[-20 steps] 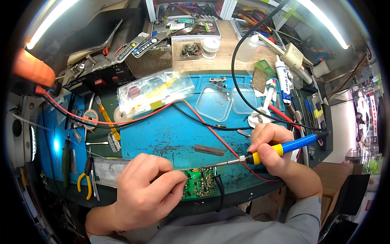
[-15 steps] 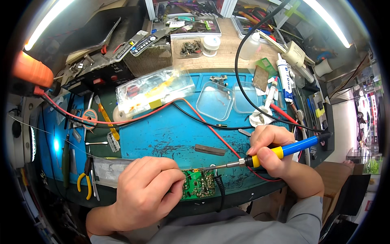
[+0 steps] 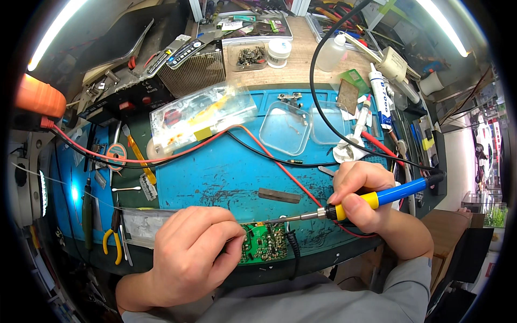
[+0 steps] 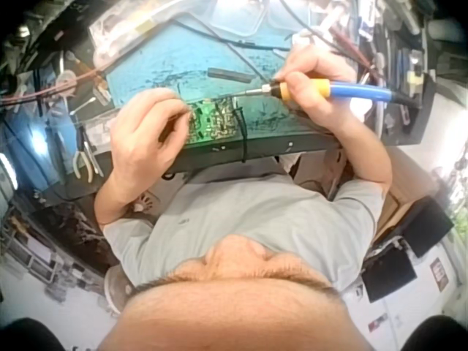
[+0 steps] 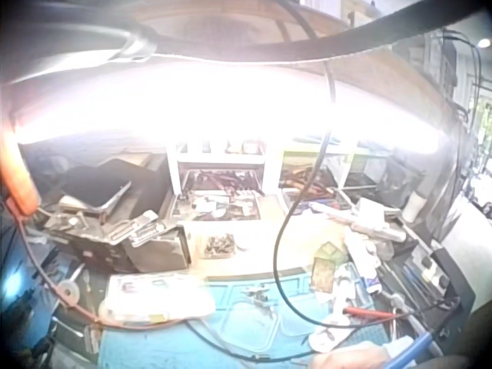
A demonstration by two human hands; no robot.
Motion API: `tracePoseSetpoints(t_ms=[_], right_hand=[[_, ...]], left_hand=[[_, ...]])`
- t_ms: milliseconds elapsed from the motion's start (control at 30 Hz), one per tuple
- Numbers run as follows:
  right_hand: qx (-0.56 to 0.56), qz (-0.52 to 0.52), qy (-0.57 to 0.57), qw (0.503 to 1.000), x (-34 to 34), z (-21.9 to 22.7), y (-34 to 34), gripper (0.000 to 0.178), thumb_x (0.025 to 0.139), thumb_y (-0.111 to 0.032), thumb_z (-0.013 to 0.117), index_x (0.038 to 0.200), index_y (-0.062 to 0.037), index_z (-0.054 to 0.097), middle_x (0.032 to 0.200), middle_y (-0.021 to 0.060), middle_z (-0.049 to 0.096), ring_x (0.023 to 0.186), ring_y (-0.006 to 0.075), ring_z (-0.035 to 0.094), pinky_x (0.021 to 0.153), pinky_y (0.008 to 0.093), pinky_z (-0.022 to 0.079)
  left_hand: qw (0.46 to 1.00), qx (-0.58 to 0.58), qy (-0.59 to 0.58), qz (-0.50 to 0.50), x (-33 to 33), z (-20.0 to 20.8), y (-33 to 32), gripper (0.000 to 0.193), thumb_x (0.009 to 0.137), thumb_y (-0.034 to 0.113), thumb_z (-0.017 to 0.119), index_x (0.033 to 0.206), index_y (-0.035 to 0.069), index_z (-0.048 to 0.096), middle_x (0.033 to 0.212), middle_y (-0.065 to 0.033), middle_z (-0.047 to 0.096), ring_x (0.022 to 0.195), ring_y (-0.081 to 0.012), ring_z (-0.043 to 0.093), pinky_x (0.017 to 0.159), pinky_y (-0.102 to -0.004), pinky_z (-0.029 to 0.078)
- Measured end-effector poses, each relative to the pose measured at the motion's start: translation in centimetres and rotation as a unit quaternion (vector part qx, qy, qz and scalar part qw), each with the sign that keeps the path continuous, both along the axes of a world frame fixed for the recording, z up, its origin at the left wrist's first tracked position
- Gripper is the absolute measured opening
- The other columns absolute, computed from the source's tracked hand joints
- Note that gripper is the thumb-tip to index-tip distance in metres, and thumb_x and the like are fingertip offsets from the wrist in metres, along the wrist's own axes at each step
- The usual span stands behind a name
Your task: The person uses a soldering iron to work on a green circuit board, applying solder to various points. They handle a small black component and a yellow device, manipulating wires and components with their hands. The person flips the board over to access different sides and continues soldering.
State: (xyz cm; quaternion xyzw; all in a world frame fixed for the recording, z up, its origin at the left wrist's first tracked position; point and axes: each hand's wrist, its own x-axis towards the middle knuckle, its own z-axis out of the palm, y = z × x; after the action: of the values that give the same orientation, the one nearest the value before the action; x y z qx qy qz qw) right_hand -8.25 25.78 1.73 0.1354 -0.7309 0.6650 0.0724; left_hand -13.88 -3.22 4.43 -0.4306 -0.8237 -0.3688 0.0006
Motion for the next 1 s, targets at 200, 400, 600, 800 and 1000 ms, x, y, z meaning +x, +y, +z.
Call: tracePoseSetpoints(t_ms=[200,400,600,800,1000], right_hand=[[-0.003,0.025,0.010,1.000,-0.22,-0.02,0.17,0.004,0.083,-0.005,0.069,0.084,-0.0023,0.067,0.075,0.0070,0.069,0.061,0.0125,0.058,0.054,0.0262,0.044],[-0.002,0.045,0.012,0.999,-0.43,-0.24,0.32,0.005,0.081,-0.006,0.069,0.085,-0.0027,0.067,0.072,0.0043,0.066,0.059,0.0115,0.053,0.053,0.0259,0.040],[-0.018,0.040,-0.033,0.999,-0.26,0.02,0.29,0.005,0.082,-0.007,0.068,0.084,-0.0023,0.068,0.070,0.0031,0.064,0.059,0.0104,0.051,0.052,0.0259,0.038],[-0.005,0.034,-0.019,0.999,-0.42,-0.13,0.31,0.005,0.082,-0.008,0.068,0.083,-0.0023,0.068,0.071,0.0035,0.065,0.059,0.0104,0.051,0.053,0.0260,0.039],[-0.006,0.065,-0.009,0.998,-0.67,-0.18,0.57,0.006,0.083,-0.008,0.069,0.084,-0.0023,0.068,0.072,0.0037,0.065,0.061,0.0109,0.052,0.054,0.0254,0.039]], left_hand=[[1.000,0.000,-0.003,0.000,0.04,0.09,-0.01,0.020,0.071,-0.002,0.077,0.088,0.003,0.066,0.088,-0.0077,0.066,0.073,-0.0268,0.064,0.064,-0.0372,0.050],[1.000,0.002,0.000,0.003,0.03,-0.07,0.05,0.020,0.071,-0.002,0.077,0.087,0.003,0.066,0.088,-0.0076,0.066,0.073,-0.0270,0.064,0.064,-0.0374,0.050],[1.000,0.003,0.001,0.003,0.00,-0.12,0.05,0.020,0.071,-0.002,0.077,0.088,0.003,0.067,0.087,-0.0076,0.066,0.073,-0.0269,0.064,0.063,-0.0374,0.050],[1.000,0.001,0.001,0.003,0.03,-0.20,0.01,0.020,0.071,-0.002,0.077,0.088,0.003,0.067,0.088,-0.0077,0.066,0.073,-0.0270,0.064,0.063,-0.0372,0.050],[1.000,0.002,0.001,0.005,0.10,-0.15,0.03,0.021,0.071,-0.002,0.078,0.088,0.003,0.067,0.088,-0.0077,0.066,0.074,-0.0269,0.065,0.063,-0.0370,0.051]])
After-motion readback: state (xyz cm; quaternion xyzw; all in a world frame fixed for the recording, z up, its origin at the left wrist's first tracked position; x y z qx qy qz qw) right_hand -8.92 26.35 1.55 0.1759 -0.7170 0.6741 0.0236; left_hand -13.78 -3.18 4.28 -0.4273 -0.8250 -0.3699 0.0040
